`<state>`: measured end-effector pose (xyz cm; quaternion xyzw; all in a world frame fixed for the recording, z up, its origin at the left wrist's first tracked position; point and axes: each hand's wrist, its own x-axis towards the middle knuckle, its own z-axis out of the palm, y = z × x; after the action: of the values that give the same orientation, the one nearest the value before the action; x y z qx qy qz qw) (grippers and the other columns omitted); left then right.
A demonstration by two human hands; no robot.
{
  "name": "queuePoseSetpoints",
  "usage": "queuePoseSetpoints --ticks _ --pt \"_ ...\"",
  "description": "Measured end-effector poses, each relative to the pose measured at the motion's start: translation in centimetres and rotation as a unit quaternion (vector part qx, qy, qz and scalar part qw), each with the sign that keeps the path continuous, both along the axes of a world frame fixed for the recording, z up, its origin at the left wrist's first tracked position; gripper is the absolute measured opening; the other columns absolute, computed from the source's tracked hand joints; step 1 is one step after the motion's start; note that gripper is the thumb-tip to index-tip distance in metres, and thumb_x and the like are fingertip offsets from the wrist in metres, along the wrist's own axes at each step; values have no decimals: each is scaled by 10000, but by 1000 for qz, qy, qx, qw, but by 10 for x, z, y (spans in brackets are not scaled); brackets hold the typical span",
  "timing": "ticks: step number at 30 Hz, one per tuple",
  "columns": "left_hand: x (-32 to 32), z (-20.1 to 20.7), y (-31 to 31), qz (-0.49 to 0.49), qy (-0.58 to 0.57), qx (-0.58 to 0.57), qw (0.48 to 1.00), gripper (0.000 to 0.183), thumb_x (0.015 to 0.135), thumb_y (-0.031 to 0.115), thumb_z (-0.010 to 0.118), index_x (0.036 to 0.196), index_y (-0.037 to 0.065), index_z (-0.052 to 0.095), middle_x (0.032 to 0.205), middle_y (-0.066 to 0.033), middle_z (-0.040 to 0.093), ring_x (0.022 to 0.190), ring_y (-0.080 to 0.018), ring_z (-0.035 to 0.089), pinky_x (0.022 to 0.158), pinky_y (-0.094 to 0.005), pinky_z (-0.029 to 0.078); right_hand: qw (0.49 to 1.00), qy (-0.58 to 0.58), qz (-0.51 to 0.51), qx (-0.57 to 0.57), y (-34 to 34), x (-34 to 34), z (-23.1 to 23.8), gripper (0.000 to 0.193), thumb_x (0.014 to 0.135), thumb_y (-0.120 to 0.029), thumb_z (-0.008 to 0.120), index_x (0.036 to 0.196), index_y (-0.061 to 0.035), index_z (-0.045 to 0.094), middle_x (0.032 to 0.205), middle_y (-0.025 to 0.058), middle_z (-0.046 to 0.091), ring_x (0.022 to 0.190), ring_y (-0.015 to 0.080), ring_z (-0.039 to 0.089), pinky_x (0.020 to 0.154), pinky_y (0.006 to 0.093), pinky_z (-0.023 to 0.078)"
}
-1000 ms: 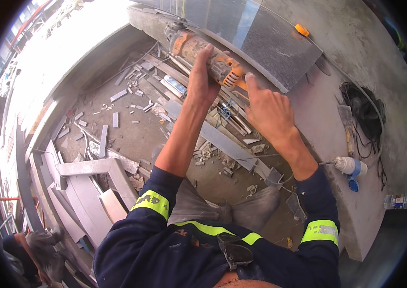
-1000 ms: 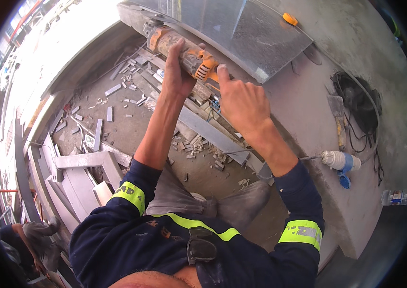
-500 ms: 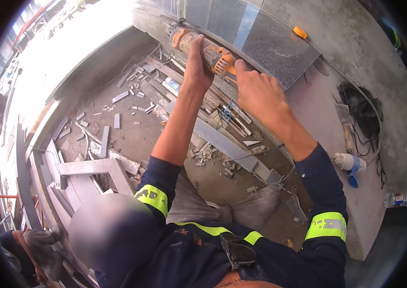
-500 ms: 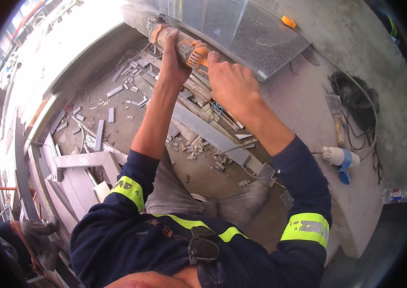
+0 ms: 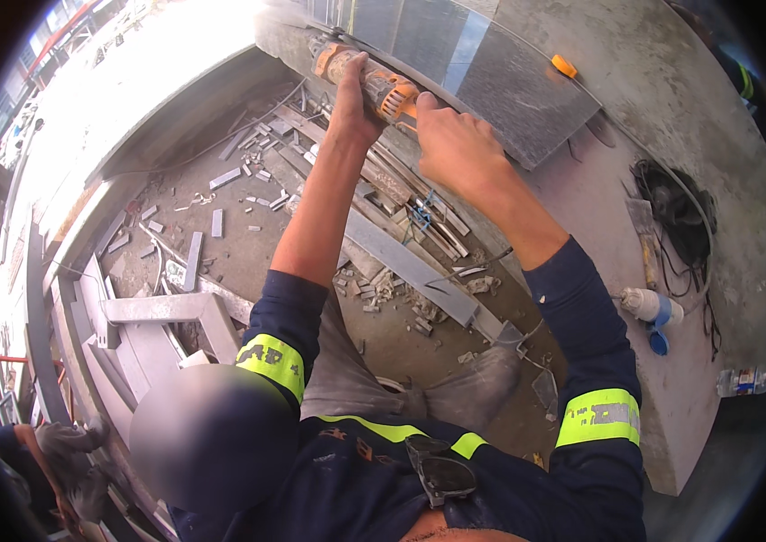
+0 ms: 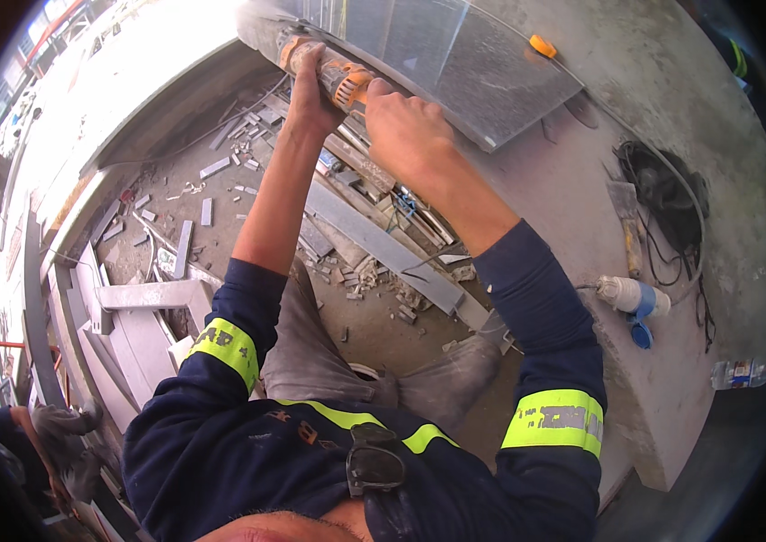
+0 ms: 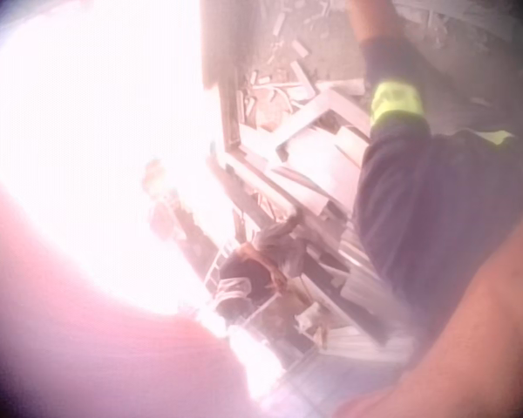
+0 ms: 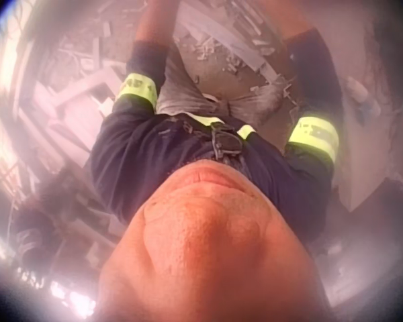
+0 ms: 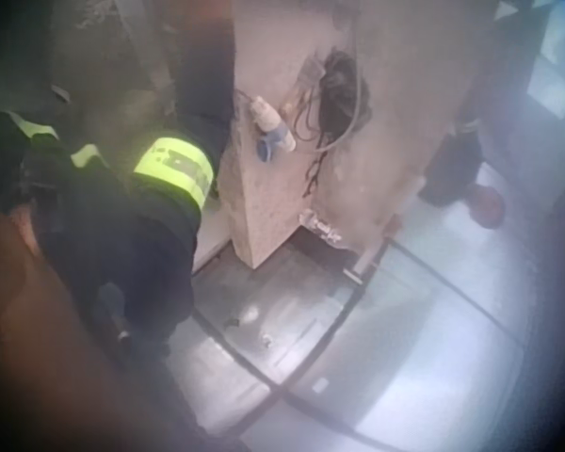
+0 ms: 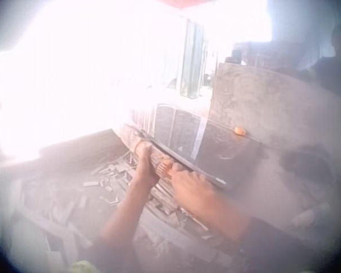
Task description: The person uses an angle grinder to grind the edge of a large stone slab. The person holds the tool with both hands and moves it along the slab's edge, generating dust. The person briefly pauses to wipe the slab with a cloth before resuming grinding.
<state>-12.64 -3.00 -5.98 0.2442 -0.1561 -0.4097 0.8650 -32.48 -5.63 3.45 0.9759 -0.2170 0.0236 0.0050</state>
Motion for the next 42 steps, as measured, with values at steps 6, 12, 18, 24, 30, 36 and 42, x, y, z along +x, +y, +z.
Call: queuePoseSetpoints --ticks 6,12,18,24,30,36,42 --pt "-22 -1 8 13 10 -25 1000 398 1100 412 600 1257 47 589 1114 -135 710 1032 -300 745 971 -503 621 1000 8 -12 -23 7 -16 2 420 965 -74 711 1337 11 537 1159 254 805 1159 402 780 997 513 598" --pt "-63 -5 6 32 9 -18 999 433 1129 396 542 1348 23 555 1213 -146 701 1141 -322 727 1055 -500 592 999 32 -20 -18 5 -61 6 453 936 -53 730 1332 3 519 1122 272 801 1128 418 785 1006 518 596" --pt "-80 0 11 58 -20 5 998 428 1132 411 530 1339 39 565 1206 -126 702 1138 -295 726 1057 -489 588 999 20 -29 -13 2 -68 1 467 927 -47 732 1332 -2 506 1102 271 802 1118 421 785 1000 525 592" --pt "-58 5 20 20 -120 158 980 549 1104 567 468 1346 96 613 1240 -71 747 1150 -240 741 974 -449 587 1000 0 -15 12 -6 -50 -7 426 935 -15 651 1325 -27 482 1070 286 794 1108 492 759 1005 616 540" --pt "-48 9 22 30 -142 166 975 561 1079 604 498 1298 112 654 1146 -61 788 1049 -201 795 858 -392 611 1000 -9 -17 13 -5 -38 -7 421 932 -12 654 1316 -12 482 1063 298 790 1112 483 764 1008 611 546" --pt "-35 10 22 37 -120 192 973 572 1053 632 534 1294 128 660 1146 -55 792 1047 -199 781 873 -409 580 1000 5 -7 -8 -3 -27 -3 362 980 -50 683 1308 9 541 1117 256 807 1138 409 786 1002 524 591" --pt "-22 13 16 26 -120 205 971 559 1056 626 510 1288 142 667 1124 -30 798 1058 -187 773 893 -411 542 1000 6 -4 -5 -3 -18 0 364 978 -61 694 1308 7 555 1173 257 801 1183 400 773 1018 498 592"
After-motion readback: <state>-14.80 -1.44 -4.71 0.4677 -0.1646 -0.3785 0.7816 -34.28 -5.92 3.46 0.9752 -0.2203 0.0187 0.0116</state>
